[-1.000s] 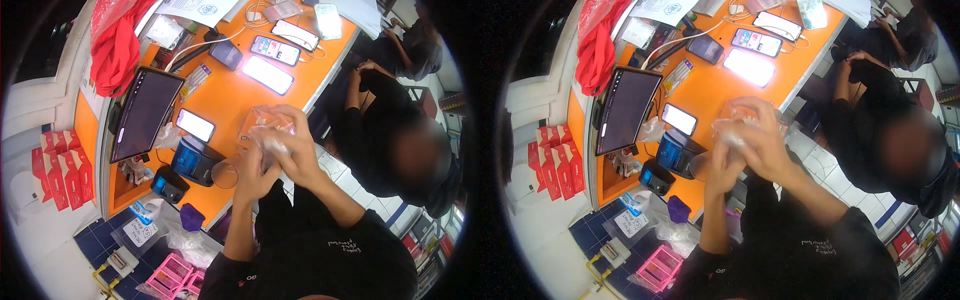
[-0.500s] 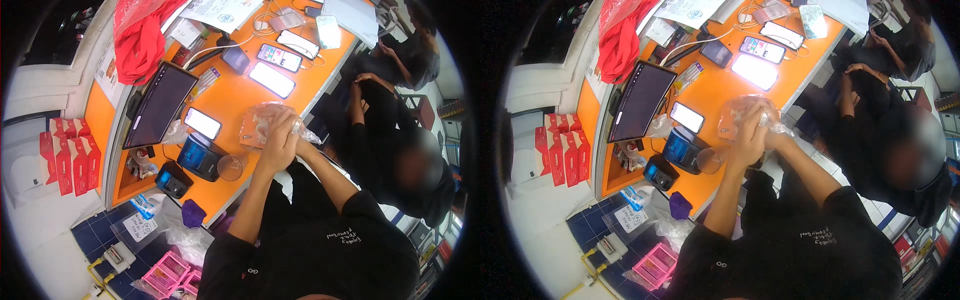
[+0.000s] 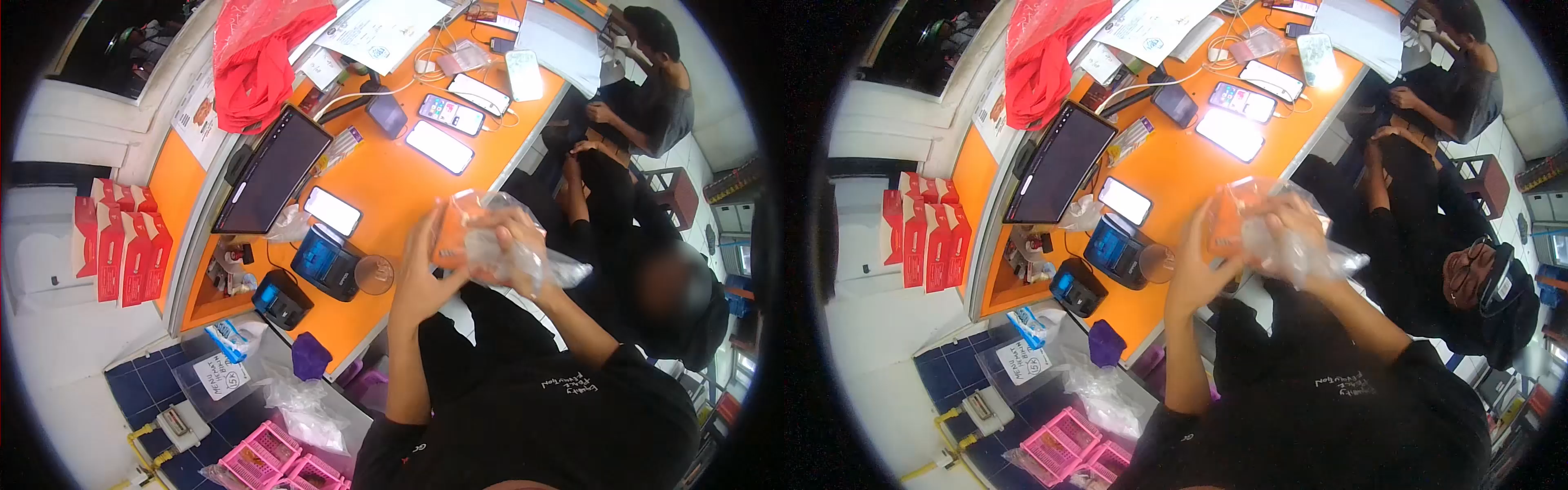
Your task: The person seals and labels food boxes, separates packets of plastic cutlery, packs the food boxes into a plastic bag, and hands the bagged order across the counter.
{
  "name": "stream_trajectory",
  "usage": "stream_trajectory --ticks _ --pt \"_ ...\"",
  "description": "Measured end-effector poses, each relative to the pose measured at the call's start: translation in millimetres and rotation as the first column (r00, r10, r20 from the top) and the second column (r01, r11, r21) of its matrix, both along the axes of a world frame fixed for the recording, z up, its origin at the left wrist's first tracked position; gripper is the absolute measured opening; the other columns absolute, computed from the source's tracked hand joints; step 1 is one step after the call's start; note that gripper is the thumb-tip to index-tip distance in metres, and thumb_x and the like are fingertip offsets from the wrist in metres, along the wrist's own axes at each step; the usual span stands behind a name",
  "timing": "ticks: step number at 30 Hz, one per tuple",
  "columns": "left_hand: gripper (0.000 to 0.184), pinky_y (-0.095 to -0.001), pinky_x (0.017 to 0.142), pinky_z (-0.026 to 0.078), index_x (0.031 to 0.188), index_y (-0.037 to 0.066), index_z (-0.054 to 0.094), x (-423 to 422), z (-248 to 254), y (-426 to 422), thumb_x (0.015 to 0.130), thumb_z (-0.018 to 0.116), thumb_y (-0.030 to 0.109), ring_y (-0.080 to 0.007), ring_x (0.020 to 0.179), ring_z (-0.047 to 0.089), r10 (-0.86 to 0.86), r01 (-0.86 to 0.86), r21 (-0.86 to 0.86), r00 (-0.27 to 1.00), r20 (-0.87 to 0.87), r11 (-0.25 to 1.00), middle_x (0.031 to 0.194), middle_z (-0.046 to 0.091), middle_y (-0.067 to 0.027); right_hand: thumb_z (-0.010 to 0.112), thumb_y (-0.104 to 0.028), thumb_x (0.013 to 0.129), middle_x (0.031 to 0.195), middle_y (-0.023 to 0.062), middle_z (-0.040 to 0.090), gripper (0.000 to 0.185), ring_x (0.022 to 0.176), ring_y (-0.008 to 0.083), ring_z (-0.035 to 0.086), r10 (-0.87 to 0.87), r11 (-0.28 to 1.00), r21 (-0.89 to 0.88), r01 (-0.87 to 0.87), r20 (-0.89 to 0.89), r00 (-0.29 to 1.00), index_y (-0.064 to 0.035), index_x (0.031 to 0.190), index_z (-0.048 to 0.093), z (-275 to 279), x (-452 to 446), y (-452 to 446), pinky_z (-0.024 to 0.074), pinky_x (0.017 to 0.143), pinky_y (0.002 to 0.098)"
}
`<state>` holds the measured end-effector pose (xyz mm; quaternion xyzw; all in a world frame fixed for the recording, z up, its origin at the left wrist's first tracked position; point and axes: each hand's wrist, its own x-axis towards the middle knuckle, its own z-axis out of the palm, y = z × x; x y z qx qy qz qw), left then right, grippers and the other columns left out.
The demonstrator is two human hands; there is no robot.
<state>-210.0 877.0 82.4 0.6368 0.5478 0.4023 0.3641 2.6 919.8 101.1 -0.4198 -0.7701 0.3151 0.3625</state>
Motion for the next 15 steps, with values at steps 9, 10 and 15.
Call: stream_trajectory --ticks 9,10,15 --pt "0.127 -0.0485 0.122 0.038 0.168 0.011 0.027 52 4 -139 0.067 0.101 0.029 -0.0421 0.150 0.037 -0.212 0.242 -0.287 0.968 0.132 0.927 0.159 0.036 -0.0238 0.070 -0.021 0.099 0.111 0.0054 0.078 0.013 0.114 0.0214 0.071 0.446 0.868 0.167 -0.468 0.150 0.882 -0.0087 0.096 0.075 -1 57 -128 0.0434 0.114 0.0518" --pt "0.121 -0.0477 0.120 0.040 0.167 0.015 0.031 58 3 -156 0.068 0.100 0.026 -0.0415 0.147 0.041 -0.187 0.219 -0.302 0.973 0.132 0.928 0.157 0.038 -0.0223 0.069 -0.023 0.100 0.112 0.0054 0.078 0.016 0.114 0.0214 0.071 0.507 0.846 0.150 -0.512 0.070 0.859 -0.0081 0.097 0.074 -4 58 -137 0.0471 0.110 0.0494" --pt "0.118 -0.0451 0.118 0.042 0.165 0.014 0.035 50 -24 -247 0.067 0.099 0.025 -0.0412 0.143 0.045 -0.157 0.217 -0.372 0.970 0.184 0.903 0.154 0.040 -0.0212 0.066 -0.027 0.103 0.113 0.0097 0.075 0.025 0.110 0.0288 0.071 0.774 0.633 -0.030 -0.774 0.041 0.632 -0.0049 0.112 0.072 23 48 -206 0.0544 0.098 0.0433"
